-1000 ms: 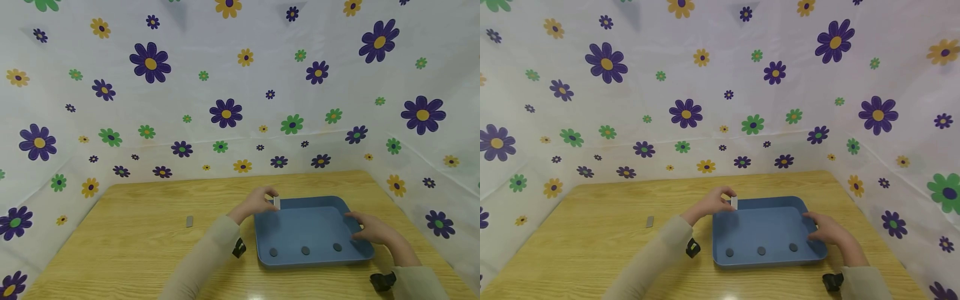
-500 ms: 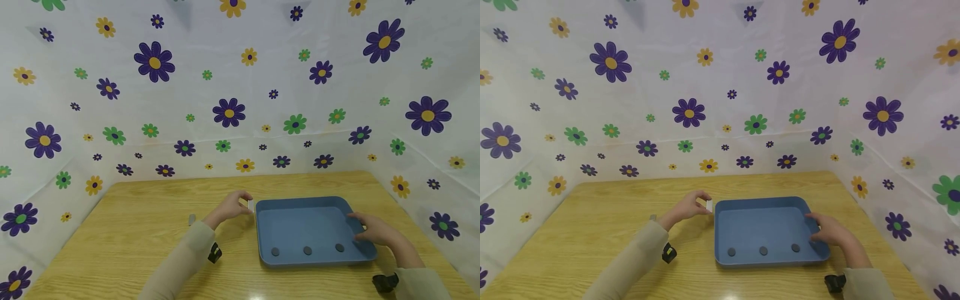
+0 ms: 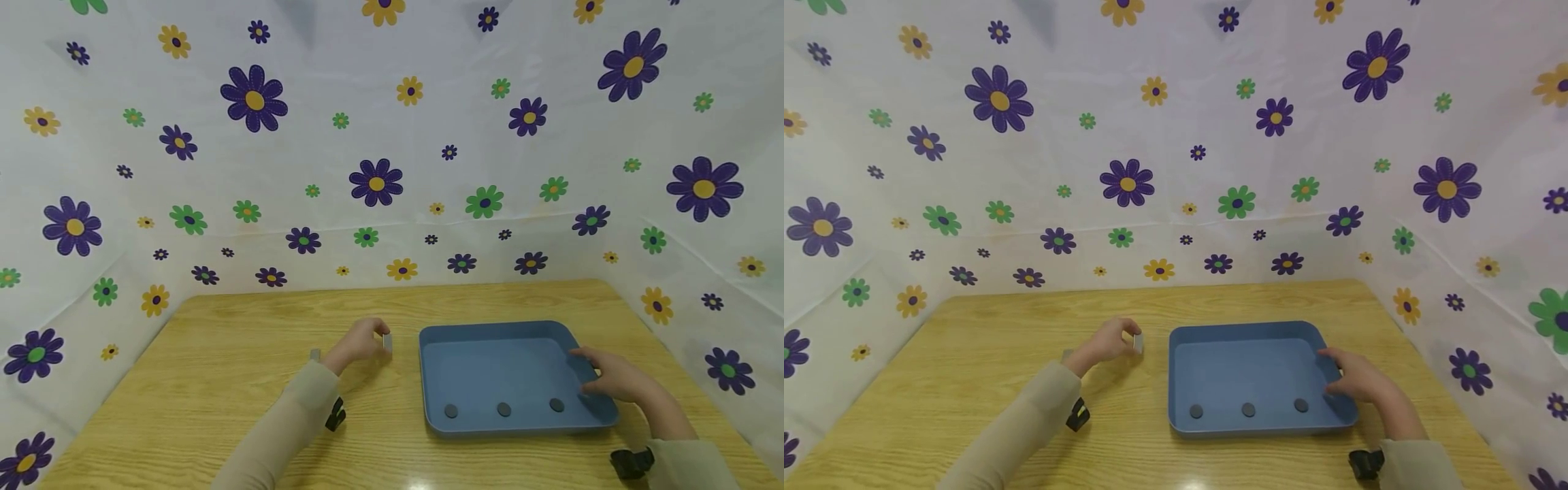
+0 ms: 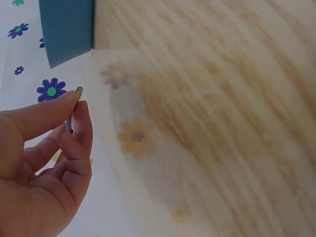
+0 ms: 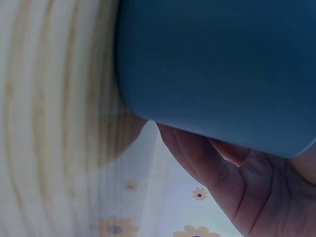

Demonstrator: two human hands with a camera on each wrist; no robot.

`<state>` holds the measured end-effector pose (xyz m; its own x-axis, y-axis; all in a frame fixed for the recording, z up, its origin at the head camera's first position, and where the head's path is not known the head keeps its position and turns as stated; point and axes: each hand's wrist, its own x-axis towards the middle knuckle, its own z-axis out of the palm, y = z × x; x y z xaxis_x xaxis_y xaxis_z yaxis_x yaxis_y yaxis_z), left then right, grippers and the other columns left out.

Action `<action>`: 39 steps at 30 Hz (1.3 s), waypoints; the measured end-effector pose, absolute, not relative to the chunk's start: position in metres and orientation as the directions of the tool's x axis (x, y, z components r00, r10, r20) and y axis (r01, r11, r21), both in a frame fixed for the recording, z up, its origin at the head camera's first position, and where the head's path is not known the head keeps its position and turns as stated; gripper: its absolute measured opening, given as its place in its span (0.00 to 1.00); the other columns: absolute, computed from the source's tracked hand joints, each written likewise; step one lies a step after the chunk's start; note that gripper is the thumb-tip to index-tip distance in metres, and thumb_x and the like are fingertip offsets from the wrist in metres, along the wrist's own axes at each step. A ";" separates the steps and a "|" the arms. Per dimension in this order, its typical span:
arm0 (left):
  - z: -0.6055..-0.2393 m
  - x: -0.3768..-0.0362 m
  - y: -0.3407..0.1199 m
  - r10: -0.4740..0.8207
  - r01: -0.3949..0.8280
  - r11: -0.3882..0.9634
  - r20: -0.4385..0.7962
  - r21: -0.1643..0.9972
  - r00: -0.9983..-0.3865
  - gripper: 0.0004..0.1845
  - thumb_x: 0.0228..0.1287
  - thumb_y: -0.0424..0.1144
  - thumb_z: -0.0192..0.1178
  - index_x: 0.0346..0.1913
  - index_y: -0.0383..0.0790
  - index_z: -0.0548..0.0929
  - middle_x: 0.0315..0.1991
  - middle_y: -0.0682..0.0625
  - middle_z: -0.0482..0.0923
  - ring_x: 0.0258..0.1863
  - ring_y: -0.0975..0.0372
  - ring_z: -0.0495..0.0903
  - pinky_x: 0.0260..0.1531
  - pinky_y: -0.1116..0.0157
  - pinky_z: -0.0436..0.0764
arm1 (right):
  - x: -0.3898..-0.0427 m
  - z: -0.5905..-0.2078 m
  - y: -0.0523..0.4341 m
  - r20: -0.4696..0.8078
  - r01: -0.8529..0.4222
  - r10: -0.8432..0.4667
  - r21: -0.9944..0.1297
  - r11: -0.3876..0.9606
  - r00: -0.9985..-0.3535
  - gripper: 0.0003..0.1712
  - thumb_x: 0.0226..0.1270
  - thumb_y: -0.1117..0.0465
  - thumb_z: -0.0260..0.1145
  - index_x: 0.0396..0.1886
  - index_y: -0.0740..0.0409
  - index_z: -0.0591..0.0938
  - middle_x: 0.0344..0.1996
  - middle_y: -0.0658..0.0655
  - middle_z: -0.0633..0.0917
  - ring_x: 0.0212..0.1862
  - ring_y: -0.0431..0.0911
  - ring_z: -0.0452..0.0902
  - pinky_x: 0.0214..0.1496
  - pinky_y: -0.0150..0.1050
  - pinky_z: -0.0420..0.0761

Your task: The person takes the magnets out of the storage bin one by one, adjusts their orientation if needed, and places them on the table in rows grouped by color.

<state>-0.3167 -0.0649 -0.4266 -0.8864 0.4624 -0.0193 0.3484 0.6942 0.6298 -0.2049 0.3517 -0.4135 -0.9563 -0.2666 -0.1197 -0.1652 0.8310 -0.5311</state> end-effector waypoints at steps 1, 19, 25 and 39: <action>-0.428 -0.317 -0.065 0.463 0.347 0.703 -0.029 0.621 -0.886 0.18 0.47 0.29 0.65 0.43 0.31 0.76 0.41 0.42 0.73 0.41 0.53 0.73 0.40 0.58 0.74 | -0.205 -0.414 0.352 -0.122 -0.163 -0.266 -0.532 0.831 -0.956 0.36 0.45 0.68 0.69 0.54 0.78 0.65 0.50 0.81 0.66 0.48 0.73 0.64 0.38 0.52 0.74; -0.429 -0.314 -0.060 0.475 0.385 0.778 -0.064 0.496 -0.877 0.17 0.45 0.28 0.67 0.41 0.29 0.77 0.38 0.42 0.75 0.35 0.57 0.72 0.38 0.60 0.74 | -0.205 -0.414 0.353 -0.126 -0.164 -0.271 -0.537 0.827 -0.954 0.37 0.45 0.67 0.69 0.54 0.79 0.64 0.50 0.81 0.66 0.48 0.73 0.64 0.39 0.52 0.74; -0.434 -0.315 -0.065 0.482 0.412 0.788 -0.041 0.457 -0.875 0.16 0.44 0.30 0.69 0.38 0.30 0.78 0.36 0.45 0.75 0.37 0.56 0.73 0.39 0.60 0.73 | -0.205 -0.413 0.352 -0.125 -0.161 -0.265 -0.533 0.831 -0.956 0.37 0.45 0.67 0.69 0.54 0.79 0.64 0.50 0.81 0.66 0.48 0.73 0.63 0.39 0.53 0.74; -0.438 -0.318 -0.069 0.497 0.428 0.791 -0.051 0.437 -0.866 0.15 0.46 0.32 0.68 0.38 0.30 0.79 0.37 0.44 0.75 0.39 0.54 0.73 0.42 0.59 0.72 | -0.205 -0.414 0.352 -0.111 -0.175 -0.273 -0.532 0.828 -0.956 0.37 0.44 0.68 0.69 0.54 0.79 0.64 0.50 0.81 0.66 0.48 0.73 0.64 0.39 0.53 0.74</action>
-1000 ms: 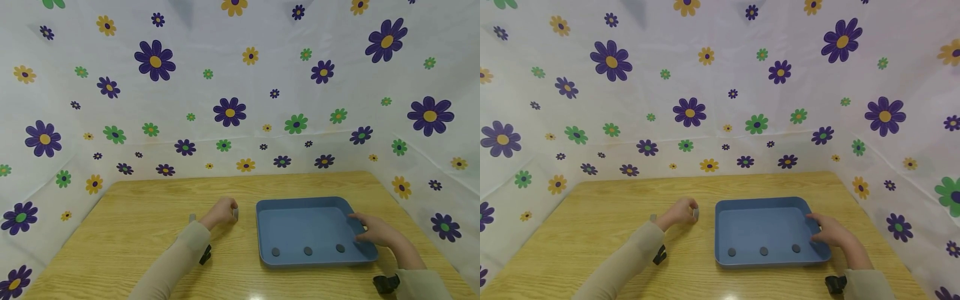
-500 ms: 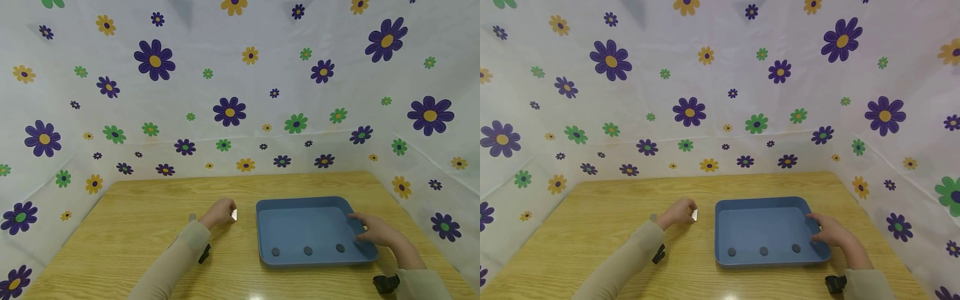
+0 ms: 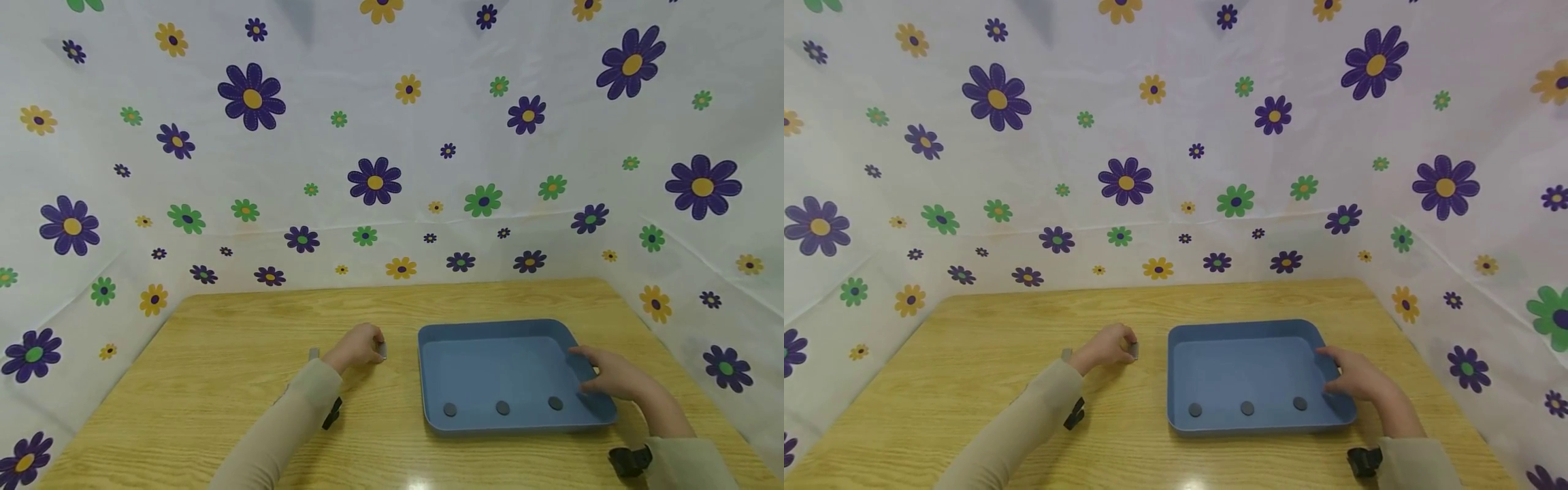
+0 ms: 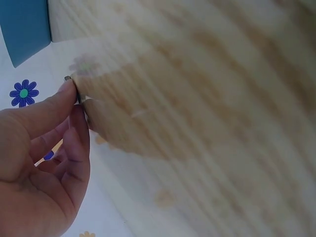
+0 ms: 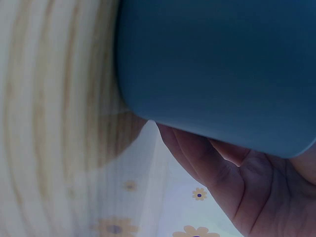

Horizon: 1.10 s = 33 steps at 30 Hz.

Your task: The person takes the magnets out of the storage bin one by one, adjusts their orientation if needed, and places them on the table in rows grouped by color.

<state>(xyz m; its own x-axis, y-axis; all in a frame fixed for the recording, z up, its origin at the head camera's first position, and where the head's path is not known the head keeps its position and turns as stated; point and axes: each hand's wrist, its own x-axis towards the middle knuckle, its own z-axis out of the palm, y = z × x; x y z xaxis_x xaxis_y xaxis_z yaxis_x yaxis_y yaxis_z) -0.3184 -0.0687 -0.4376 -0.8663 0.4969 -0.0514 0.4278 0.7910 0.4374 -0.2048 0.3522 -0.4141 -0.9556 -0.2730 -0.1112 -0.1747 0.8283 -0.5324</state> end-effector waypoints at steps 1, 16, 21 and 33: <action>-0.438 -0.319 -0.069 0.499 0.430 0.793 -0.054 0.432 -0.865 0.15 0.46 0.32 0.68 0.38 0.31 0.79 0.37 0.44 0.75 0.40 0.54 0.73 0.42 0.59 0.72 | -0.205 -0.414 0.352 -0.109 -0.176 -0.273 -0.530 0.830 -0.956 0.37 0.44 0.68 0.69 0.54 0.79 0.64 0.50 0.81 0.66 0.48 0.73 0.64 0.39 0.53 0.74; -0.428 -0.314 -0.077 0.491 0.398 0.749 -0.040 0.529 -0.870 0.20 0.53 0.31 0.62 0.50 0.29 0.74 0.48 0.40 0.71 0.42 0.53 0.74 0.43 0.58 0.73 | -0.205 -0.413 0.351 -0.112 -0.170 -0.264 -0.520 0.837 -0.958 0.36 0.45 0.68 0.69 0.54 0.79 0.65 0.49 0.81 0.67 0.48 0.72 0.64 0.39 0.53 0.74; -0.420 -0.305 -0.069 0.522 0.402 0.661 -0.003 0.633 -0.853 0.20 0.55 0.31 0.61 0.51 0.28 0.73 0.50 0.39 0.69 0.35 0.56 0.78 0.34 0.63 0.76 | -0.205 -0.413 0.352 -0.116 -0.166 -0.262 -0.521 0.837 -0.958 0.37 0.45 0.68 0.69 0.54 0.79 0.65 0.49 0.81 0.67 0.47 0.72 0.65 0.39 0.52 0.74; -0.411 -0.273 -0.031 0.634 0.484 0.507 0.072 0.713 -0.770 0.20 0.54 0.33 0.62 0.50 0.31 0.74 0.50 0.44 0.68 0.33 0.63 0.78 0.29 0.71 0.76 | -0.205 -0.415 0.353 -0.105 -0.180 -0.270 -0.516 0.838 -0.957 0.37 0.44 0.66 0.70 0.54 0.78 0.65 0.49 0.81 0.66 0.47 0.72 0.65 0.39 0.52 0.74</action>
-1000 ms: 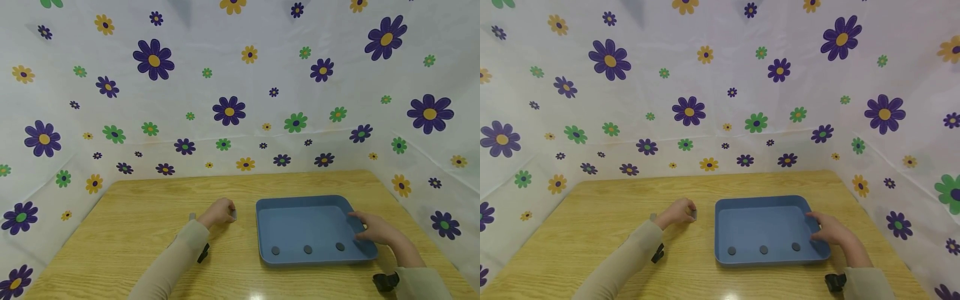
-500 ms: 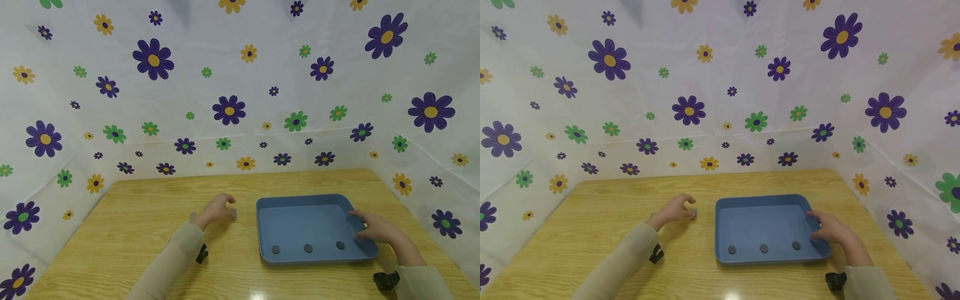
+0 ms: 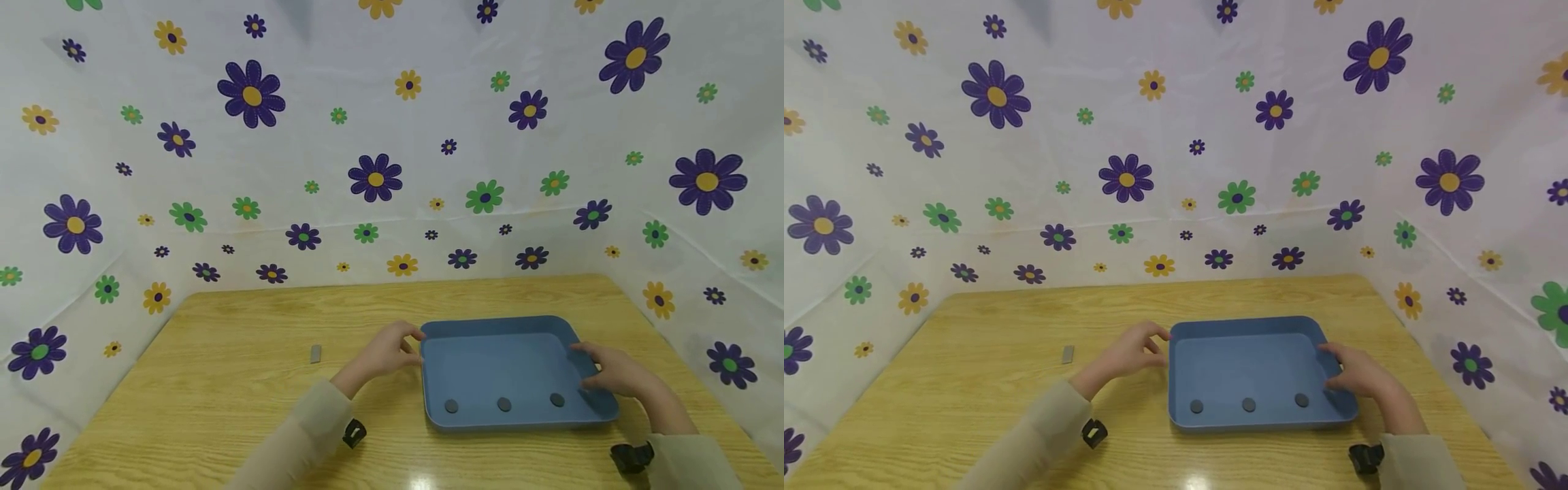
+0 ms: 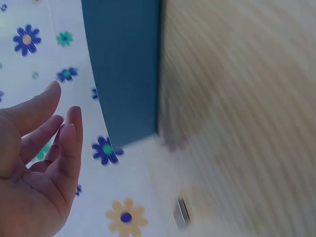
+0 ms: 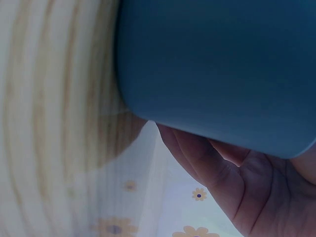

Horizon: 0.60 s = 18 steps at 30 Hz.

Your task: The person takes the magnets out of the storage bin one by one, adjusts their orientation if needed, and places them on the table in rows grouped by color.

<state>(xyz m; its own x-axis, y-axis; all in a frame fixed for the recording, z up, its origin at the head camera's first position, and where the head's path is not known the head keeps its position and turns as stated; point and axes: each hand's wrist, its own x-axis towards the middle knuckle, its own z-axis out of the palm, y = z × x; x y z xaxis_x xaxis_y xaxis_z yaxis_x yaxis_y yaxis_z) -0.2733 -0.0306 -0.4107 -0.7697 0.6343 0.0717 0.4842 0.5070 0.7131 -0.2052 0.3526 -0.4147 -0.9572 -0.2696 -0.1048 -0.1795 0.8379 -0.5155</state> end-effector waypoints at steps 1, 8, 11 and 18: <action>-0.410 -0.271 -0.027 0.642 0.500 0.498 0.086 0.708 -0.762 0.19 0.54 0.33 0.62 0.50 0.32 0.74 0.50 0.44 0.69 0.33 0.64 0.78 0.29 0.72 0.75 | -0.205 -0.415 0.353 -0.102 -0.183 -0.272 -0.515 0.837 -0.957 0.37 0.44 0.67 0.70 0.53 0.78 0.65 0.49 0.81 0.66 0.47 0.72 0.65 0.39 0.53 0.74; -0.411 -0.257 -0.007 0.717 0.601 0.428 0.152 0.675 -0.681 0.18 0.52 0.34 0.63 0.47 0.33 0.76 0.45 0.47 0.71 0.31 0.70 0.76 0.31 0.75 0.74 | -0.206 -0.414 0.353 -0.106 -0.178 -0.265 -0.504 0.845 -0.958 0.38 0.44 0.65 0.71 0.54 0.78 0.65 0.49 0.81 0.66 0.47 0.72 0.65 0.39 0.53 0.74; -0.414 -0.254 -0.002 0.749 0.619 0.425 0.127 0.661 -0.650 0.19 0.52 0.34 0.63 0.48 0.34 0.75 0.45 0.49 0.72 0.31 0.72 0.76 0.31 0.76 0.73 | -0.205 -0.414 0.353 -0.107 -0.177 -0.266 -0.512 0.841 -0.958 0.38 0.44 0.64 0.71 0.54 0.78 0.65 0.49 0.81 0.66 0.47 0.72 0.65 0.39 0.53 0.74; -0.418 -0.251 0.007 0.789 0.662 0.479 0.047 0.576 -0.612 0.18 0.51 0.34 0.64 0.48 0.37 0.76 0.43 0.50 0.74 0.31 0.73 0.76 0.32 0.78 0.72 | -0.204 -0.414 0.353 -0.107 -0.178 -0.269 -0.516 0.838 -0.957 0.38 0.44 0.65 0.70 0.54 0.78 0.65 0.50 0.81 0.66 0.47 0.72 0.64 0.39 0.53 0.74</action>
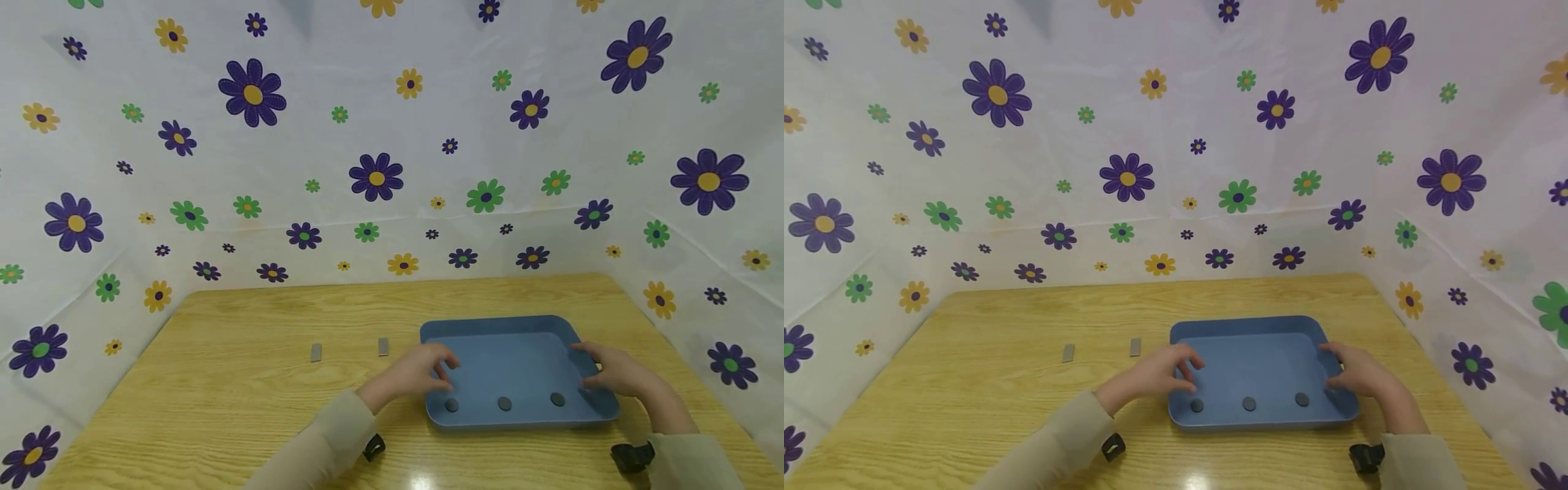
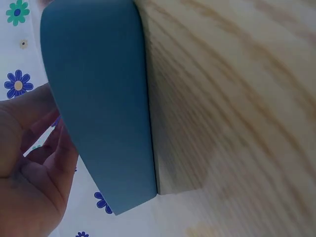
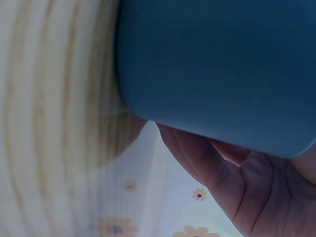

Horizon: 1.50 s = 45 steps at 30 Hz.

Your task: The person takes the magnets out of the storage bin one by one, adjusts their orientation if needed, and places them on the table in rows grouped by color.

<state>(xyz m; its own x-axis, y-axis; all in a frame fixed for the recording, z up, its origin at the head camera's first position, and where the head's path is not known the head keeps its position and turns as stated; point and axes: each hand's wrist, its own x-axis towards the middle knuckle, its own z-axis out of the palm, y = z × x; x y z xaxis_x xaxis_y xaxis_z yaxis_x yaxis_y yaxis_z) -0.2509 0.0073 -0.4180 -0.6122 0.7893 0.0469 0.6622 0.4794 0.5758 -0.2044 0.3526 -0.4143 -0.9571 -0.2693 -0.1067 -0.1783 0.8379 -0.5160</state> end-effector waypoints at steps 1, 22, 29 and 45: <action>-0.418 -0.250 0.008 0.799 0.678 0.486 0.034 0.551 -0.601 0.18 0.51 0.34 0.64 0.47 0.37 0.76 0.42 0.51 0.75 0.31 0.73 0.76 0.32 0.79 0.72 | -0.204 -0.414 0.353 -0.107 -0.179 -0.270 -0.516 0.838 -0.957 0.38 0.44 0.65 0.70 0.54 0.78 0.65 0.50 0.81 0.66 0.47 0.72 0.64 0.38 0.52 0.74; -0.414 -0.232 0.027 0.826 0.844 0.531 -0.181 -0.074 -0.535 0.11 0.46 0.46 0.66 0.36 0.52 0.83 0.33 0.60 0.74 0.31 0.70 0.73 0.27 0.75 0.71 | -0.204 -0.413 0.350 -0.111 -0.167 -0.258 -0.512 0.843 -0.960 0.38 0.44 0.66 0.70 0.54 0.78 0.65 0.50 0.80 0.67 0.48 0.71 0.65 0.40 0.53 0.73; -0.415 -0.232 0.029 0.836 0.853 0.515 -0.171 -0.085 -0.522 0.09 0.46 0.47 0.66 0.33 0.53 0.83 0.31 0.61 0.74 0.29 0.71 0.72 0.26 0.76 0.70 | -0.203 -0.414 0.351 -0.121 -0.161 -0.258 -0.517 0.841 -0.959 0.38 0.44 0.65 0.70 0.54 0.78 0.65 0.50 0.81 0.66 0.48 0.72 0.64 0.39 0.52 0.74; -0.419 -0.235 0.030 0.847 0.863 0.502 -0.169 -0.052 -0.503 0.07 0.49 0.46 0.64 0.31 0.50 0.80 0.28 0.60 0.69 0.24 0.71 0.67 0.22 0.76 0.66 | -0.203 -0.412 0.349 -0.125 -0.150 -0.245 -0.507 0.849 -0.961 0.38 0.44 0.65 0.70 0.54 0.77 0.65 0.50 0.80 0.67 0.48 0.71 0.65 0.40 0.53 0.73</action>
